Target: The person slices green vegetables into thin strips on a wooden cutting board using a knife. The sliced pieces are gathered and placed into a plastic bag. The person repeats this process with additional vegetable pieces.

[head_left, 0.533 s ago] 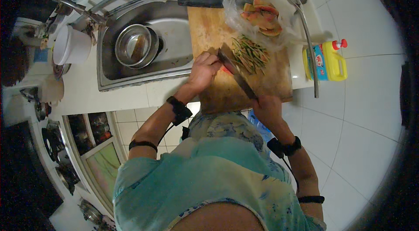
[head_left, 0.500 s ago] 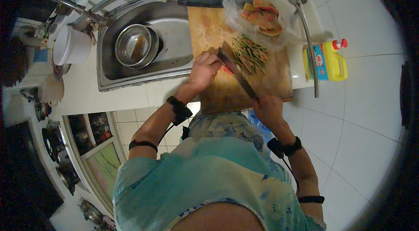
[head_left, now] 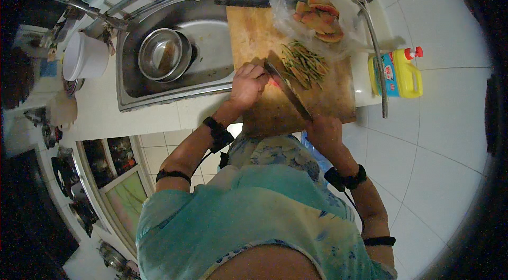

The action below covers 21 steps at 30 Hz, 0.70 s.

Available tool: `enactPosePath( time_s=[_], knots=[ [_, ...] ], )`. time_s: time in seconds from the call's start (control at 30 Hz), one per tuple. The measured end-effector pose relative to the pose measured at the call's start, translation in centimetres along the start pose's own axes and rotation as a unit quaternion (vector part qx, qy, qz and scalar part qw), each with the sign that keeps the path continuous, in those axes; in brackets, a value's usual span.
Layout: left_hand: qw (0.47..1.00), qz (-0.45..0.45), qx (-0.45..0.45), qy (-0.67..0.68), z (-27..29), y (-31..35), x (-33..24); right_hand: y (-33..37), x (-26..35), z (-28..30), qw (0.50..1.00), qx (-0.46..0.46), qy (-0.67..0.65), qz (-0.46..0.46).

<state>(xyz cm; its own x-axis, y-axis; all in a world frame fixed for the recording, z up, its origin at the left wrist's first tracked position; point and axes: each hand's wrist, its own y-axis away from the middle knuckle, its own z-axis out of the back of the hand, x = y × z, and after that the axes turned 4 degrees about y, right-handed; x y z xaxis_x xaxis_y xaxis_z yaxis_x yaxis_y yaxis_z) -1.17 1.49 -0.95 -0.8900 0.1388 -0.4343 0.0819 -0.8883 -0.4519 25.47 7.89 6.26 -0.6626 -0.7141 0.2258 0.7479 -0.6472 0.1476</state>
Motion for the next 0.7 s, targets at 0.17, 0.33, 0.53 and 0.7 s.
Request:
enactPosePath(
  time_s=[0.17, 0.33, 0.53, 0.7],
  knots=[
    [1.000, 0.010, -0.005, -0.007, 0.3, -0.2, -0.7, -1.2, 1.1, -0.5, 0.999, 0.050, 0.000, -0.006],
    [1.000, 0.007, -0.026, -0.012, 0.6, -0.6, -0.7, -2.8, 2.1, 1.8, 0.995, 0.082, -0.039, -0.052],
    [0.998, -0.007, -0.055, -0.027, 0.5, -0.5, -0.8, -1.7, 2.0, 2.6, 0.999, 0.020, -0.038, -0.022],
    [0.998, 0.041, 0.039, -0.013, 1.2, -0.2, -1.1, -0.8, 1.0, 0.4, 1.000, 0.010, -0.018, 0.014]
  ],
)
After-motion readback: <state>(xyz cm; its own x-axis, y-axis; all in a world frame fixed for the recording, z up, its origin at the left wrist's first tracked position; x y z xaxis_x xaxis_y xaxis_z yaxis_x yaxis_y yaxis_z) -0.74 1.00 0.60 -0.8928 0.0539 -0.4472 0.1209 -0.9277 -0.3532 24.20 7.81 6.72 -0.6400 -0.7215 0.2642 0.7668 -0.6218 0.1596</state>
